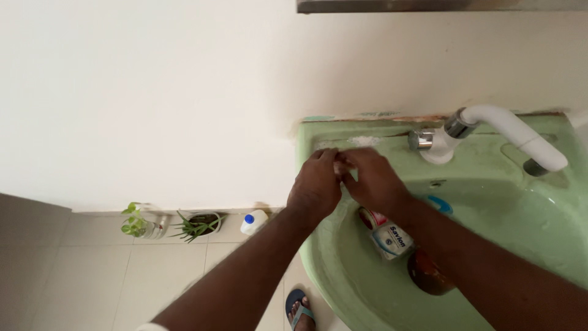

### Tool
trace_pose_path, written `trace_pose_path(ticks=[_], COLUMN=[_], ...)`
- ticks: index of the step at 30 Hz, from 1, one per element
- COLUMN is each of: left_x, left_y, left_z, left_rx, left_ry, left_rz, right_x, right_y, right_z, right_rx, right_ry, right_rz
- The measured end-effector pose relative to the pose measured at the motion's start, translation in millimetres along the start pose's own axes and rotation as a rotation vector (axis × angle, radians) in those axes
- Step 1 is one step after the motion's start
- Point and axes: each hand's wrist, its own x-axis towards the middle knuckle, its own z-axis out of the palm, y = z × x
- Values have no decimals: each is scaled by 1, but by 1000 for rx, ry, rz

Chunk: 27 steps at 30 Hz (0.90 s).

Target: The person scrubs a metal wall-mounted shelf above a bathroom sink using a soapy cloth. They repeatedly rub the shelf surface and edges, rinsing the cloth in the sink as needed.

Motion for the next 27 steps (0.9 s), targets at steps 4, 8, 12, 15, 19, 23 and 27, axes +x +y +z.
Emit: trace_pose_path(ticks=[4, 8, 12, 15, 19, 23, 27], left_x=[12, 11, 12, 22, 29, 29, 25], left_y=[7, 4, 6, 10, 12, 18, 16], left_z=[2, 2, 11, 10, 9, 10, -1], left_rx=[217, 356, 467, 489, 431, 327, 211], left_ry=[-180, -117, -80, -182, -181, -237, -180], left_rz=[-142, -54, -5, -168, -194, -258, -289], right_x=[0, -3, 0, 7, 3, 3, 2], right_y=[-6, -5, -4, -4, 2, 5, 3], right_z=[-1, -3, -3, -3, -4, -2, -2], right_rx=[56, 79, 158, 16, -83, -73, -22], right_ry=[-109, 12, 19, -118, 43, -140, -63], right_rz=[156, 43, 145, 247, -12, 157, 62])
